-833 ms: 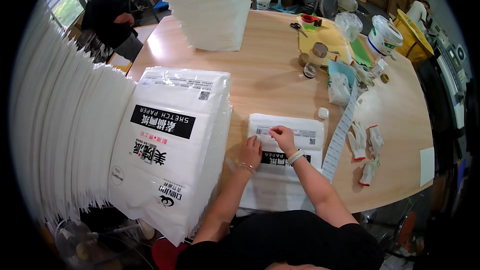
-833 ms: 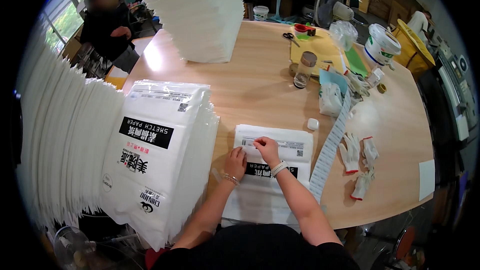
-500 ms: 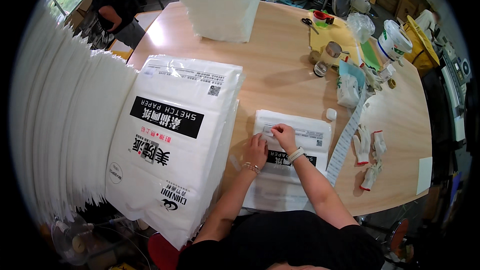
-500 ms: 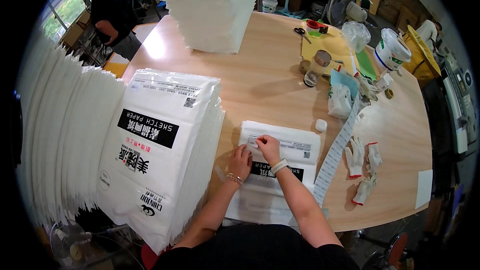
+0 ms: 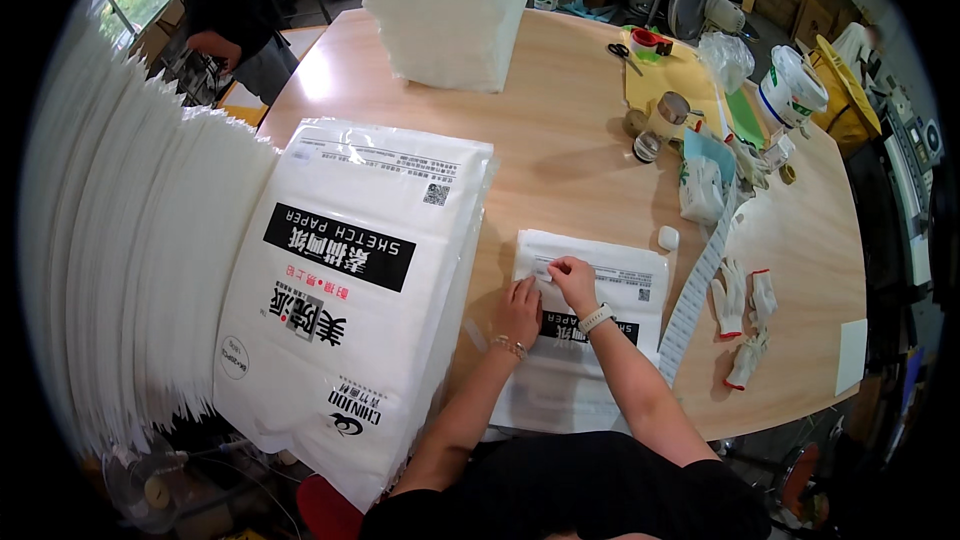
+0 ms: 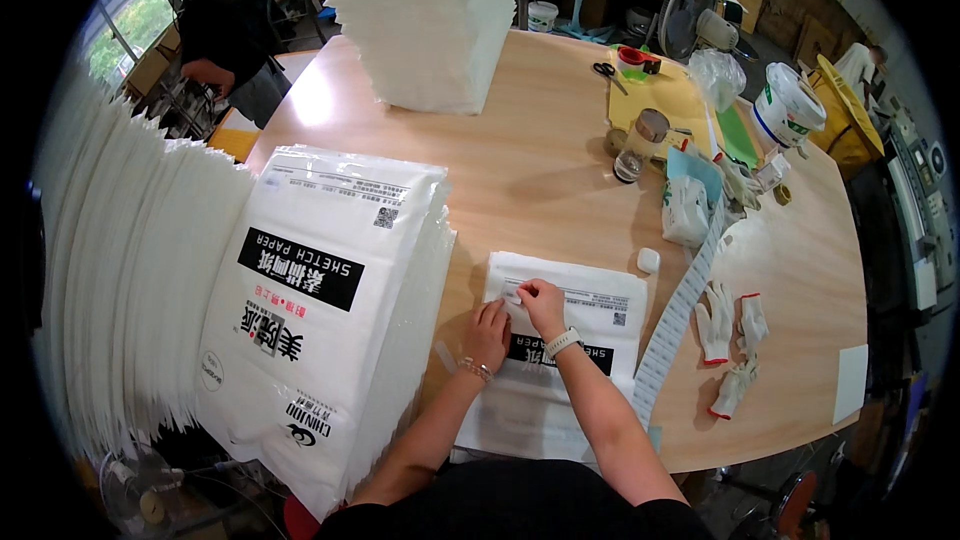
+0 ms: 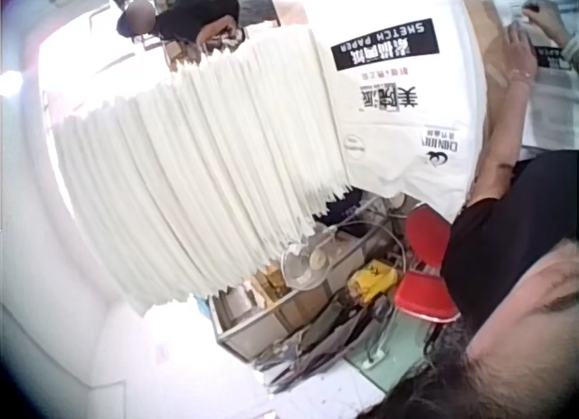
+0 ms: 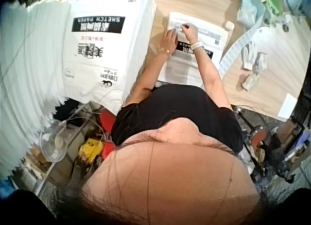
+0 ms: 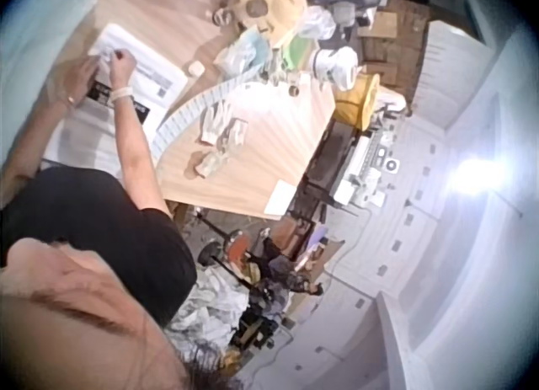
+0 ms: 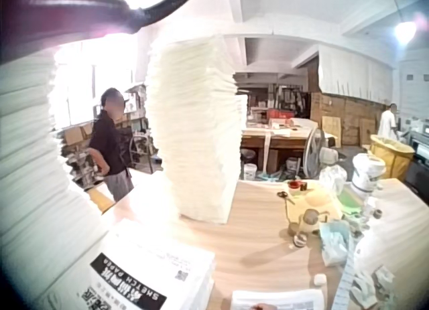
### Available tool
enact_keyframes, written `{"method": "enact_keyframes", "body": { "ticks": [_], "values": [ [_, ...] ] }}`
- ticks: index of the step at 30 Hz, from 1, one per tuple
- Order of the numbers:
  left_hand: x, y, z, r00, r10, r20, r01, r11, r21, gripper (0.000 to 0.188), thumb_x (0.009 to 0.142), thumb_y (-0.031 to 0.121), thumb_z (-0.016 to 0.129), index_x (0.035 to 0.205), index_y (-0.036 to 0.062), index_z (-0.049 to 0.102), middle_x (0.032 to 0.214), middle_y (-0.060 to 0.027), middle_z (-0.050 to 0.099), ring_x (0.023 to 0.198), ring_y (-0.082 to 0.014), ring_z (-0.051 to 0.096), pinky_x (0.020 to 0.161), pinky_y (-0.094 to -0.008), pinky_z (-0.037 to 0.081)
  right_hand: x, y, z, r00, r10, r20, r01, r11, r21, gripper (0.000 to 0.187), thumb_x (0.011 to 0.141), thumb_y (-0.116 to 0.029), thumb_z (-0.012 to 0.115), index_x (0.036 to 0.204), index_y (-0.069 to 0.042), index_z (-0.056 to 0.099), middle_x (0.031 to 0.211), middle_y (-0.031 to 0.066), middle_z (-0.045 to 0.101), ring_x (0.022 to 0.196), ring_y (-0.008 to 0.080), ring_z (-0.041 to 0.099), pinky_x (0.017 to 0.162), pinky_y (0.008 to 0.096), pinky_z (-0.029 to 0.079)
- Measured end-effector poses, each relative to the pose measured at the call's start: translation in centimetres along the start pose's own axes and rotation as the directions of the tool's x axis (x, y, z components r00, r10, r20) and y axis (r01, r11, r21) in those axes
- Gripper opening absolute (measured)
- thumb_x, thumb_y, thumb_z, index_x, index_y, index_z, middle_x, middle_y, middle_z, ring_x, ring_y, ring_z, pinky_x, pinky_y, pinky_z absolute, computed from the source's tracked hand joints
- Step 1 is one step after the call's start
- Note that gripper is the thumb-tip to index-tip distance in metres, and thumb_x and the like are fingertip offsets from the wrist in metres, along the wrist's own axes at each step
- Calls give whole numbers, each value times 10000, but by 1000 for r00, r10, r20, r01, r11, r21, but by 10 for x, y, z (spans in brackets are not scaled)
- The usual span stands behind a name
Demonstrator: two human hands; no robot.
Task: The person applies shipping labels to a stack of white packages on a wooden table. They peel a label from a roll, place it on a package, and smooth it down, repeating this process for multiple items.
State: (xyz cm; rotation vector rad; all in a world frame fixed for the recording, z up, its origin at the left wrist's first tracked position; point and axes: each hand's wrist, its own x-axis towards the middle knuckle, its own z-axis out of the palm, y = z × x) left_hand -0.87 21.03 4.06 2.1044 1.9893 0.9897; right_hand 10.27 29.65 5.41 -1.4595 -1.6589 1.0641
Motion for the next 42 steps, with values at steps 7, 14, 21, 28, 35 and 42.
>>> {"method": "enact_keyframes", "body": {
  "ticks": [7,14,21,28,35,42],
  "values": [
    [1,0,2,1000,24,-5,-25,999,-42,163,763,74,525,908,5,552,1111,-113,520,1016,-287,461,875,-370,383,1,8,3,1000,12,-2,-12,999,34,156,704,-132,626,763,12,624,618,96,610,544,138,585,525,251,459],
    [0,-3,10,999,8,41,-6,999,-50,192,774,61,498,949,-12,519,1149,-121,500,1044,-301,441,896,-376,364,0,1,3,1000,-18,-20,18,1000,-11,122,705,-113,610,742,3,615,624,108,604,535,170,586,516,267,455],
    [-2,-4,16,998,0,62,2,999,-38,193,778,62,477,954,-9,504,1194,-120,469,1068,-300,418,901,-383,361,-1,1,6,995,-83,-57,79,994,-69,111,695,-111,609,706,-1,602,621,110,595,562,237,581,540,298,455],
    [-3,-4,15,994,-7,114,9,1000,-15,227,758,60,492,977,-1,492,1205,-115,464,1066,-301,417,912,-393,351,-4,-6,3,978,-208,-6,176,846,-504,340,659,-248,671,928,-72,559,868,105,558,755,286,559,598,365,456],
    [-4,-14,14,998,-26,57,35,985,-170,263,730,54,533,988,28,493,1196,-146,464,1065,-301,432,924,-390,336,18,18,-67,937,-348,-36,221,668,-710,396,628,-298,690,944,-97,560,962,65,535,903,270,497,699,342,434],
    [-13,-5,-32,980,-198,-28,177,924,-340,316,741,61,540,1048,11,482,1099,-162,507,1036,-318,452,911,-399,335,49,21,-117,958,-7,287,125,910,-395,215,618,-232,696,700,-58,600,768,68,577,820,238,525,738,329,417]
  ]
}}
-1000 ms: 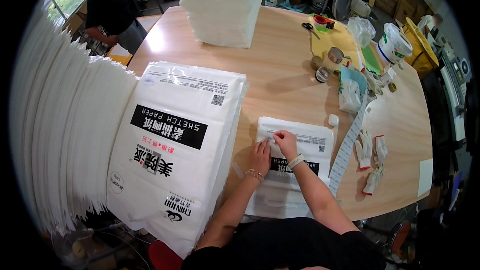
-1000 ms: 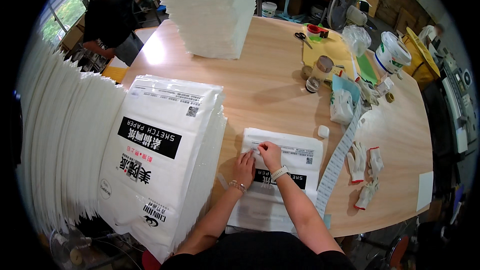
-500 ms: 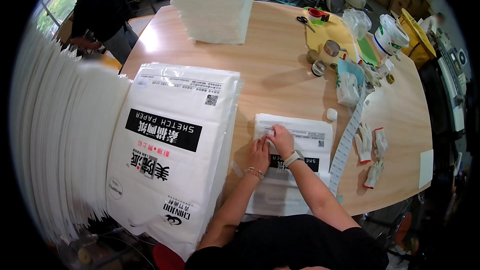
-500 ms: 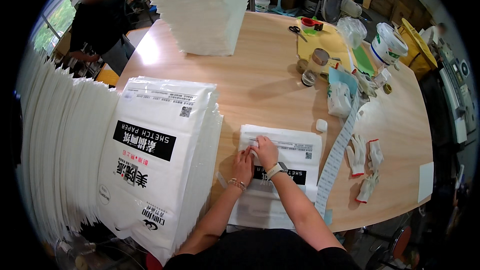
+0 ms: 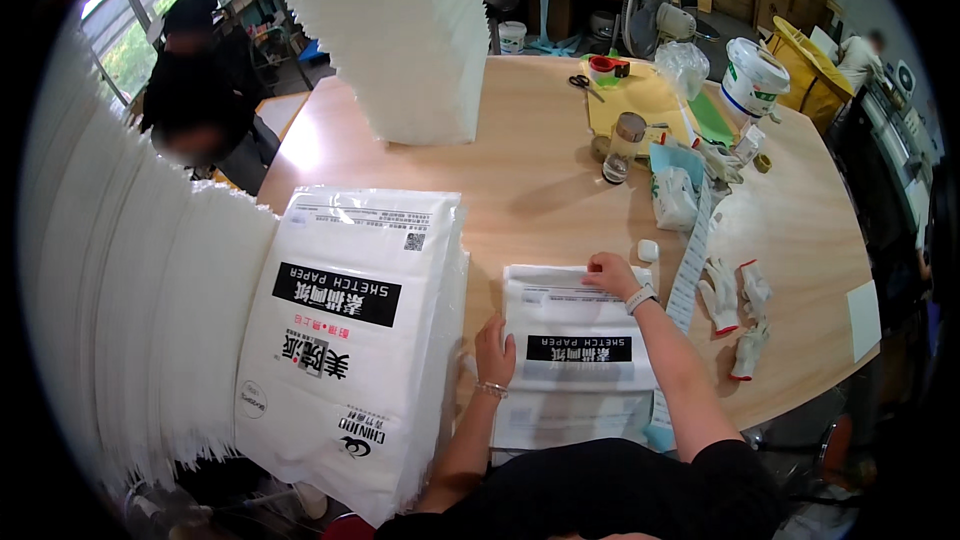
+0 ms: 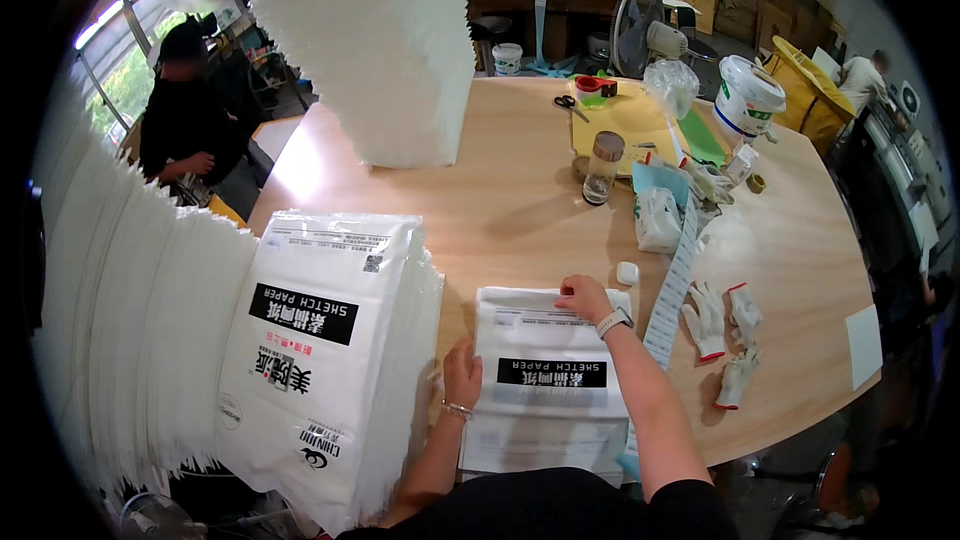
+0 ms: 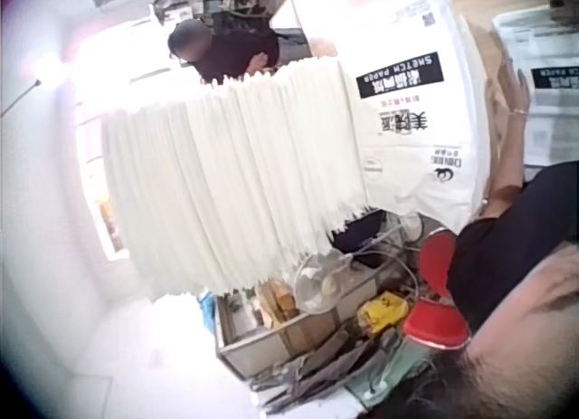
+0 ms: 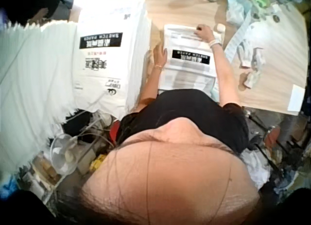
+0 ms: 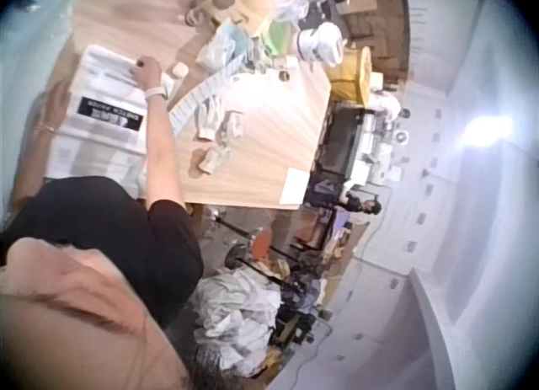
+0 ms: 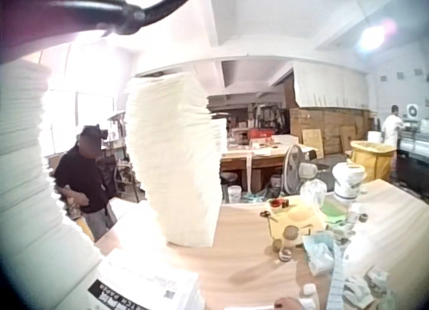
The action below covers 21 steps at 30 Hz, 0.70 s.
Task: The person applies shipping labels to a stack of white packages on a wooden table. They peel a label from a roll, place it on a package, and smooth it down, repeating this process for multiple items.
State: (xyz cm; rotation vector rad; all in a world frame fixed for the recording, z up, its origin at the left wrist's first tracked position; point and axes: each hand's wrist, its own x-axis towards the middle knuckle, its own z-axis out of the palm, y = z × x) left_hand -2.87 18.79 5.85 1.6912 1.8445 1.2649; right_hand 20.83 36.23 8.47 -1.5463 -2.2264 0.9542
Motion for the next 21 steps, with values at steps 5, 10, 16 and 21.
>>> {"method": "enact_keyframes", "body": {
  "ticks": [5,10,16,21],
  "values": [
    [-26,5,-24,999,-4,-40,5,1000,24,292,756,63,540,1039,6,498,1096,-160,512,1037,-317,452,903,-393,345,-16,-9,3,954,-268,-137,233,945,-228,142,689,-226,637,698,-86,612,825,44,580,880,209,514,757,376,395],
    [-48,11,-43,998,-56,3,56,995,78,279,760,61,538,1031,2,509,1087,-159,521,1031,-317,459,891,-389,358,-51,-38,4,714,-538,-448,273,803,-529,66,718,-191,601,736,-133,626,928,32,563,933,217,490,780,396,381],
    [-53,36,-61,998,20,-64,-11,992,129,246,767,54,525,1006,-7,518,1058,-162,534,997,-312,484,872,-384,373,-102,-43,8,823,-484,-297,325,831,-452,70,678,-161,608,636,-108,591,770,34,571,796,214,536,647,368,440],
    [-36,66,-70,990,-109,-87,90,976,-198,206,771,41,516,970,-6,544,963,-155,569,926,-298,531,824,-358,412,-184,-65,32,912,-408,41,398,858,-323,112,675,-173,569,637,-68,562,693,88,537,658,283,556,543,392,459]
  ]
}}
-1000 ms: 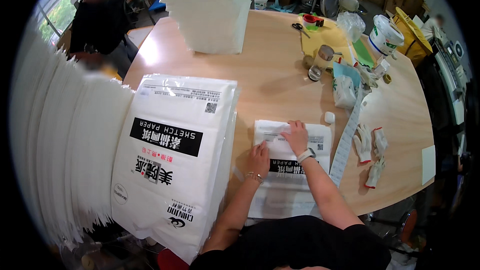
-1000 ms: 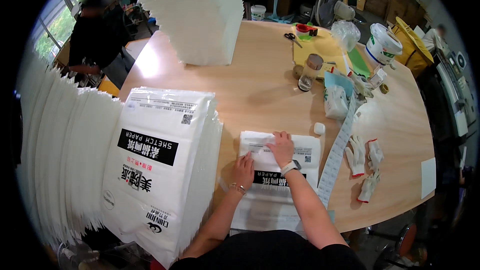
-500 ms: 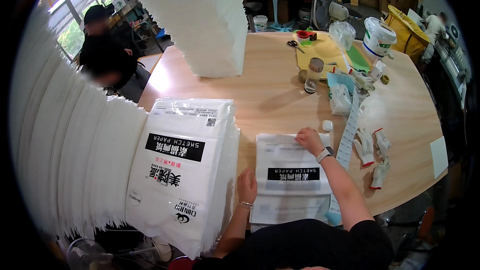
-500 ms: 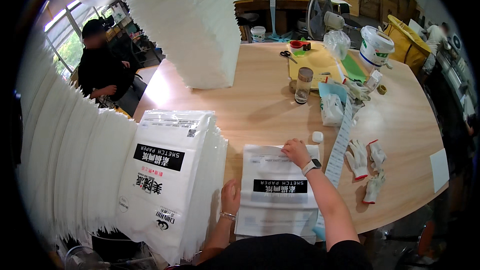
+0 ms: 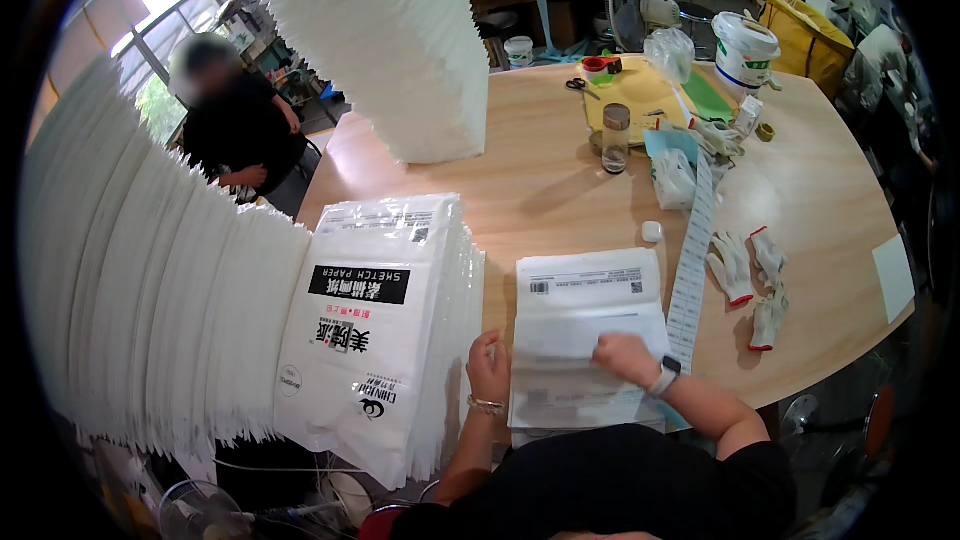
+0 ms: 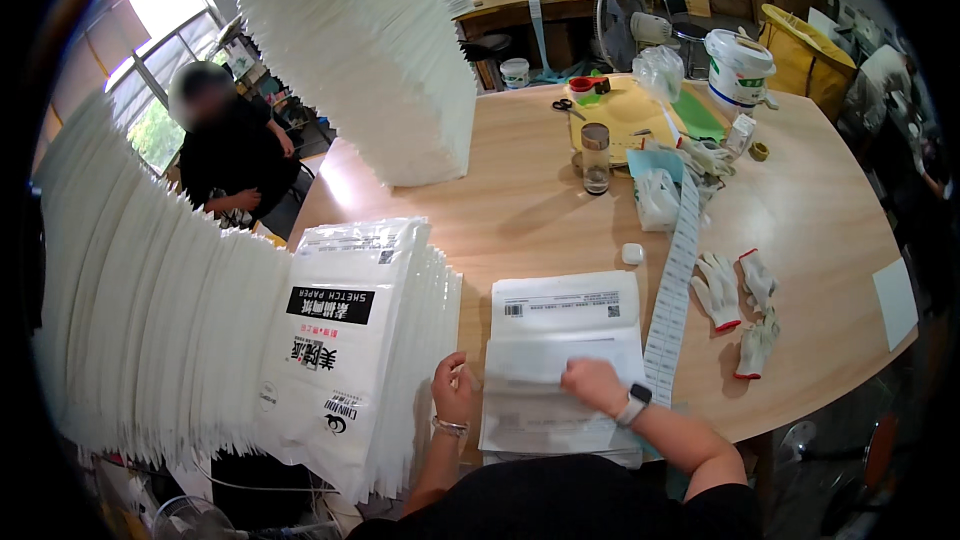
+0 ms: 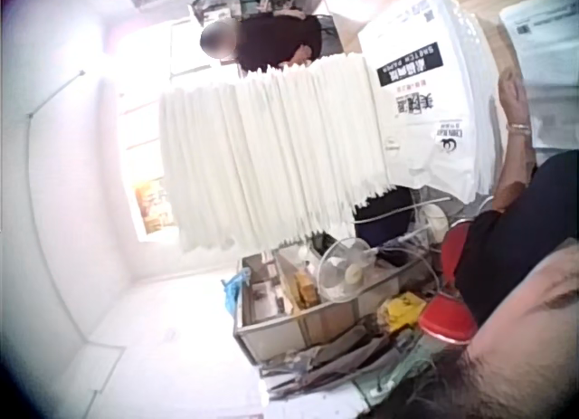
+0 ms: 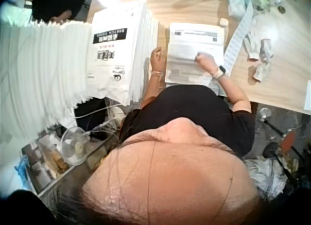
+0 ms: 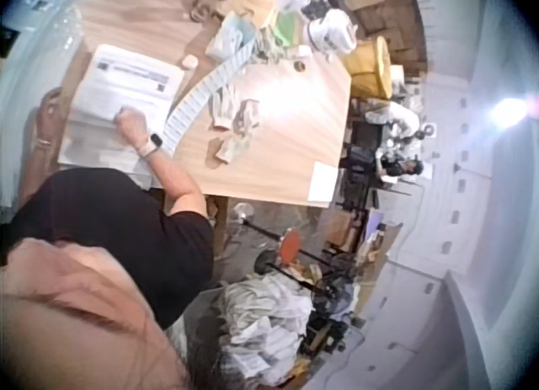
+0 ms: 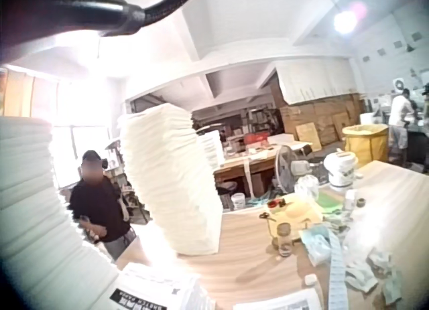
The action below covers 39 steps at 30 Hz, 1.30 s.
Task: The person applies shipping labels to a stack of white packages on a wooden table. They peel a label from a roll, place it on a package, and smooth it down, repeating this process for multiple items.
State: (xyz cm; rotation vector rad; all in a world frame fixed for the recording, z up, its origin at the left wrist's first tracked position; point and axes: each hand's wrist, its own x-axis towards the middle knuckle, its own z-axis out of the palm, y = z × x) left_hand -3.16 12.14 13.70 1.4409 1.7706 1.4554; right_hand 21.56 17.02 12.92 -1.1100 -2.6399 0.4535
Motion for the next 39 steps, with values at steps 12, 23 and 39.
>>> {"method": "enact_keyframes", "body": {
  "ticks": [12,23,39],
  "values": [
    [82,-45,132,813,74,578,-509,572,643,547,840,438,400,1287,132,325,1396,-86,181,1288,-277,148,967,-553,186,-102,-6,-29,961,275,-15,-217,791,572,262,837,-257,495,890,-35,622,791,136,614,748,306,580,652,352,458],
    [94,-53,148,875,138,464,-447,595,668,588,824,401,461,1290,67,331,1345,-152,301,1271,-329,197,989,-519,171,-238,64,19,333,935,118,-669,146,729,187,796,-203,543,727,-30,529,653,82,582,609,187,570,535,300,439],
    [-72,45,238,-360,-128,924,848,369,381,258,823,369,547,681,166,473,552,79,317,411,-25,226,369,-189,158,-217,43,-53,612,786,86,-452,258,854,337,753,14,573,1085,24,517,825,27,566,757,84,538,703,217,442]
  ]
}}
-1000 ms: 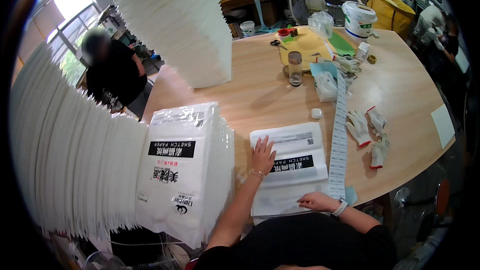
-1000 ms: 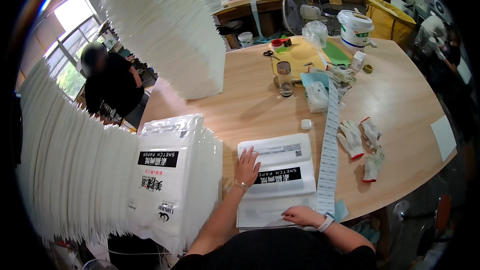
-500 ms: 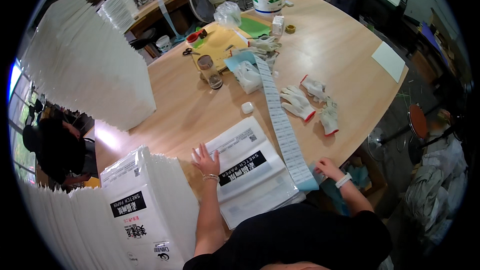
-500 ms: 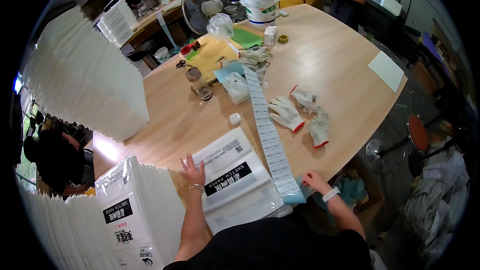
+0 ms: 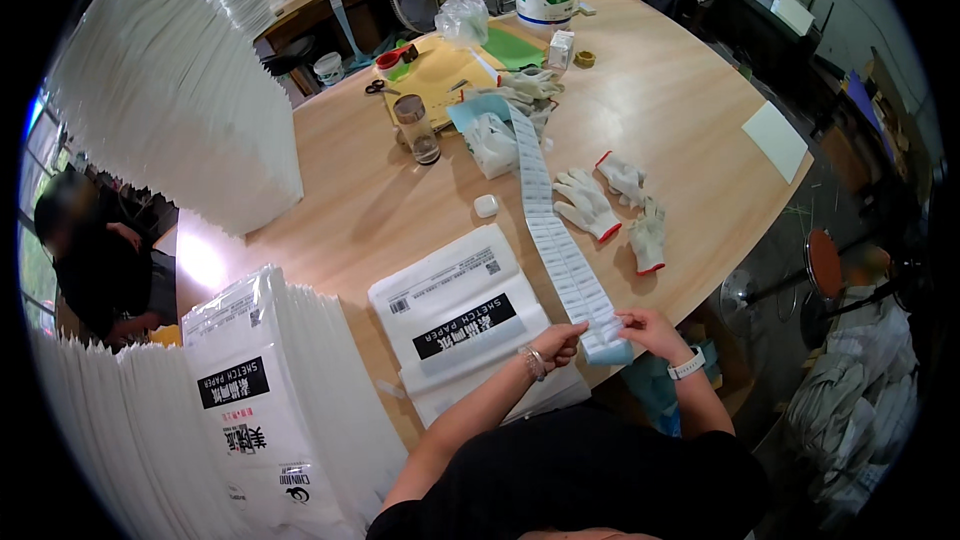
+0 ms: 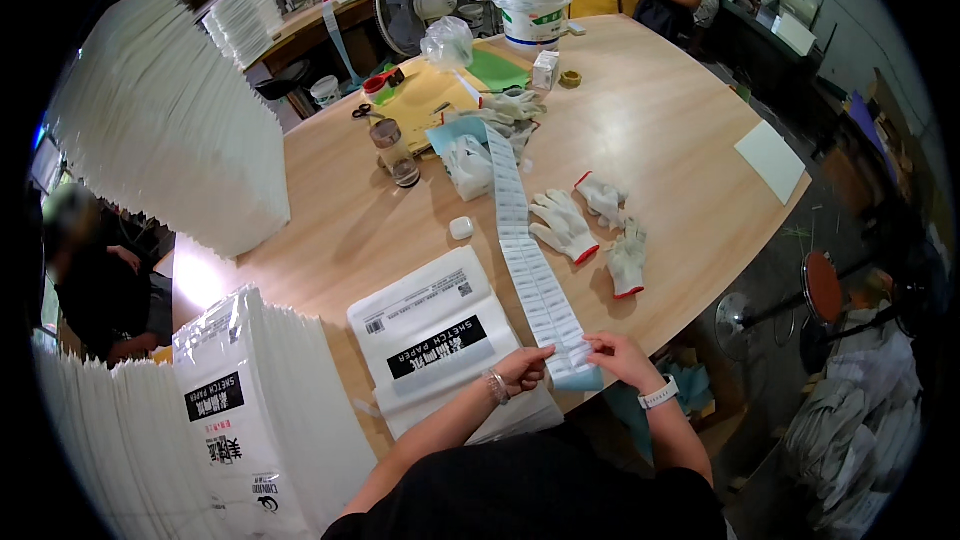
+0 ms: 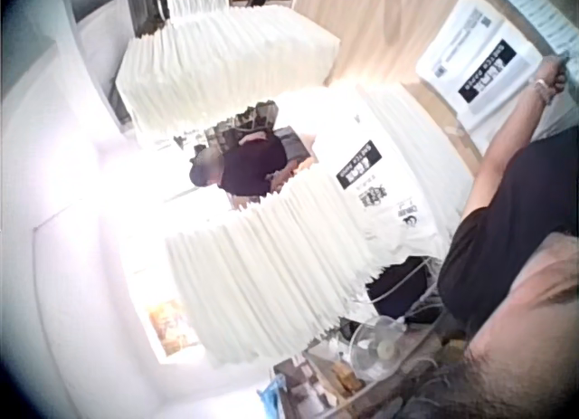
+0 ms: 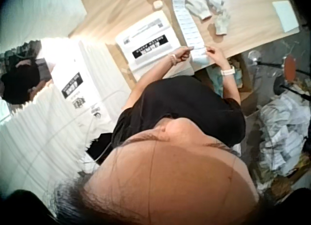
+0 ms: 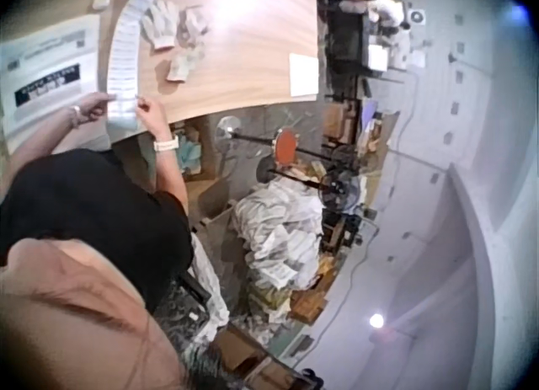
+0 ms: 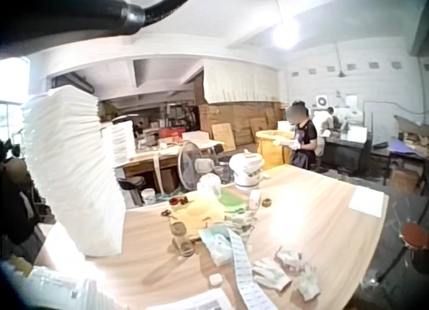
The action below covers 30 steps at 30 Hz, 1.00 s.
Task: The person applies shipping labels to a stack of white packages on a wooden table. They peel a label from a roll, place it on a package, and smooth it down, repeating this process for multiple items.
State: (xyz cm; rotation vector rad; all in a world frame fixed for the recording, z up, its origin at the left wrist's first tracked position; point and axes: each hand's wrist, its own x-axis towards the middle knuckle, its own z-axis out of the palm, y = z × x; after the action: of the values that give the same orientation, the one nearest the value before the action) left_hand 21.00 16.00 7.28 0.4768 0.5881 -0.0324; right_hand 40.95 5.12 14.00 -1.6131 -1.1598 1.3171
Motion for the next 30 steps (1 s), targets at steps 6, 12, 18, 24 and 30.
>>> {"method": "enact_keyframes", "body": {
  "ticks": [6,12,18,24,30],
  "values": [
    [5,5,35,992,92,-89,-105,982,-156,298,857,255,500,1079,57,503,1009,-68,557,866,-157,548,728,-273,440,-3,9,-5,997,43,62,-59,957,286,337,759,14,572,1091,26,516,954,59,591,845,102,560,767,228,447],
    [17,-7,25,958,241,-153,-243,970,2,320,860,215,490,1087,-10,497,1048,-86,560,917,-187,553,800,-326,446,-11,-20,6,984,-70,-163,58,995,-77,173,736,3,603,907,21,621,827,80,630,774,127,584,699,246,460],
    [78,-37,-3,921,227,-316,-212,974,80,300,832,290,530,951,16,564,817,-50,586,716,-158,545,606,-295,434,-20,-47,19,826,-497,-267,285,775,-564,104,694,15,624,798,13,629,828,127,601,776,218,579,696,271,447],
    [6,-8,13,807,561,-186,-305,666,681,415,829,358,508,1057,15,454,867,-92,567,757,-202,551,633,-328,433,29,-73,58,846,-468,-258,439,884,-163,116,703,33,626,817,21,603,838,98,585,783,173,556,694,243,433],
    [-124,29,-87,-4,989,-145,183,143,973,188,692,34,516,877,30,547,913,-134,549,864,-305,505,754,-407,426,145,-80,168,929,-371,-11,371,927,64,100,754,-31,612,832,32,622,725,60,615,643,87,551,592,216,439]
  ]
}}
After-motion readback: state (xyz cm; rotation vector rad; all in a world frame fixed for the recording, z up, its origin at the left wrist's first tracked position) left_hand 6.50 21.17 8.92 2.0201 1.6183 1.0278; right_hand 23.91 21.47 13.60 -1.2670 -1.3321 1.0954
